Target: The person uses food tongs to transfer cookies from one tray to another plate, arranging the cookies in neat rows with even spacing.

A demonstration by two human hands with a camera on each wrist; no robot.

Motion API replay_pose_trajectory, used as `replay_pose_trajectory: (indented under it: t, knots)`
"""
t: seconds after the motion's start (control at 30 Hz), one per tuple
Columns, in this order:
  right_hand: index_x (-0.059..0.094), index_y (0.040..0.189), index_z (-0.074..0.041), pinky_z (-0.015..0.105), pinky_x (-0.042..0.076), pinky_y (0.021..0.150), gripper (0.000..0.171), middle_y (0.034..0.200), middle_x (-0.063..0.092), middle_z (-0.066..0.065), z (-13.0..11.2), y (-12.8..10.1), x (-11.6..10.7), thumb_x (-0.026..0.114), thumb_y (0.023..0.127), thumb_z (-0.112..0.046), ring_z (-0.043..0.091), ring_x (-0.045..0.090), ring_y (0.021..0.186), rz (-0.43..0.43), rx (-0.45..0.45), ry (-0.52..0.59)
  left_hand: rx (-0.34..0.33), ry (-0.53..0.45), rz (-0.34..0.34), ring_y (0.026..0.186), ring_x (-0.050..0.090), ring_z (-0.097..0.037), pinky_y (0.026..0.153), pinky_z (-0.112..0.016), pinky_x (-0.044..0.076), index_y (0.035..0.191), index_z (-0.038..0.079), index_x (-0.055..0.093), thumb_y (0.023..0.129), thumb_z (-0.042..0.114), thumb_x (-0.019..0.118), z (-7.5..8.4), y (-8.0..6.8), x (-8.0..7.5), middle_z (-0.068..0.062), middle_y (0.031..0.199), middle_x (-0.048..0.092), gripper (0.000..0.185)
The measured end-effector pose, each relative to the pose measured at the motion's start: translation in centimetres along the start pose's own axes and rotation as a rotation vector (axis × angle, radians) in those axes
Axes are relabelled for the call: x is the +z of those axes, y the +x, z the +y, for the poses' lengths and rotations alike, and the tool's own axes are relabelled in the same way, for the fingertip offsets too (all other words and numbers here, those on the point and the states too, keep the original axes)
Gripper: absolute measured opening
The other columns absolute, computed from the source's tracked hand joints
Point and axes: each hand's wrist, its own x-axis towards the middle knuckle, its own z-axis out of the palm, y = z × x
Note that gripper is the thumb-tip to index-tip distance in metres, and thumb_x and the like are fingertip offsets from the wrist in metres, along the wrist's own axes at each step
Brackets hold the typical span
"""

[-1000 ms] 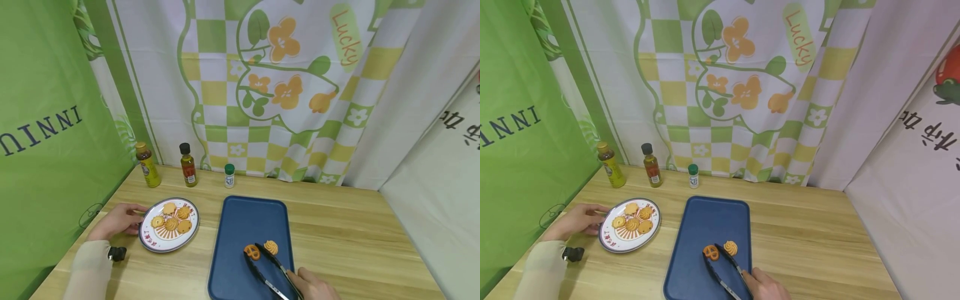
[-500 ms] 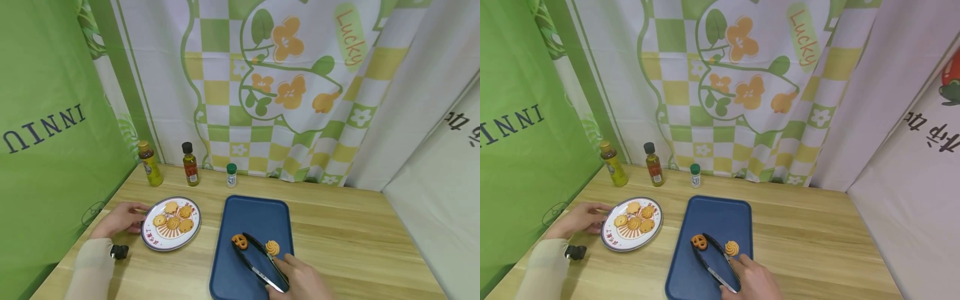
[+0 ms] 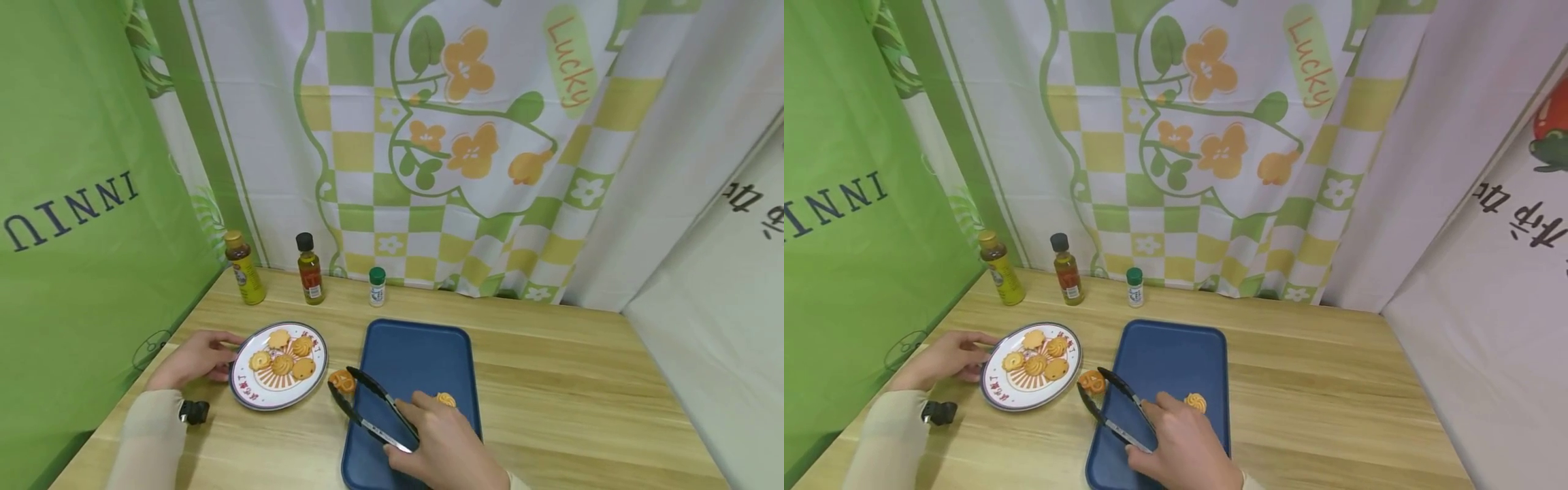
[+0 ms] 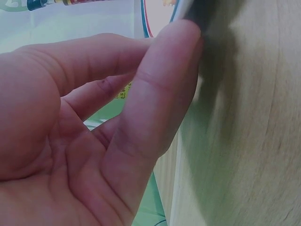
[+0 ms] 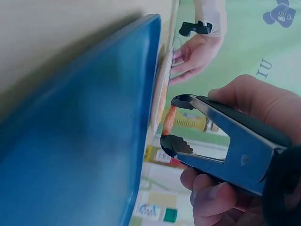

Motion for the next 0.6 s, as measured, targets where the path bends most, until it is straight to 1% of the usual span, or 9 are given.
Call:
replay_pose_trajectory:
  t: [0.13,0.3,0.43,0.6]
  knots:
    - [0.082,0.132,-0.007,0.016,0.041,0.056,0.052,0.096,0.063,-0.004,-1.2,1.6,0.5,0.084,0.095,-0.043,0.000,0.042,0.067,-0.024,-0.044,0.018,0.002,-0.002,0.006,0.083,0.074,-0.019,0.074,-0.032,0.072,0.154,-0.018,0.051,0.109,0.001,0.063,0.1,-0.1,0.0,-0.027,0.117,0.070,0.050]
    - [0.082,0.130,-0.007,0.014,0.037,0.051,0.049,0.092,0.064,-0.004,-2.5,3.6,1.4,0.084,0.094,-0.039,-0.001,0.038,0.062,-0.036,-0.100,0.016,0.008,0.004,0.013,0.082,0.074,-0.019,0.073,-0.031,0.072,0.154,-0.018,0.051,0.109,0.001,0.062,0.2,-0.2,0.0,-0.027,0.117,0.069,0.049]
    - [0.084,0.127,-0.008,0.013,0.033,0.048,0.045,0.090,0.065,-0.005,-3.4,5.0,2.0,0.084,0.092,-0.036,-0.002,0.037,0.060,-0.037,-0.123,-0.002,0.004,0.007,0.007,0.082,0.074,-0.019,0.073,-0.032,0.072,0.153,-0.018,0.052,0.109,0.000,0.063,0.0,-0.2,0.0,-0.027,0.117,0.070,0.049]
    - [0.085,0.120,-0.010,0.013,0.027,0.045,0.039,0.083,0.056,-0.009,-4.4,6.6,2.5,0.084,0.091,-0.036,0.000,0.034,0.058,-0.023,-0.162,-0.050,0.013,-0.001,0.008,0.082,0.075,-0.019,0.074,-0.032,0.072,0.153,-0.018,0.052,0.109,0.000,0.063,-0.1,-0.3,0.0,-0.027,0.117,0.070,0.049]
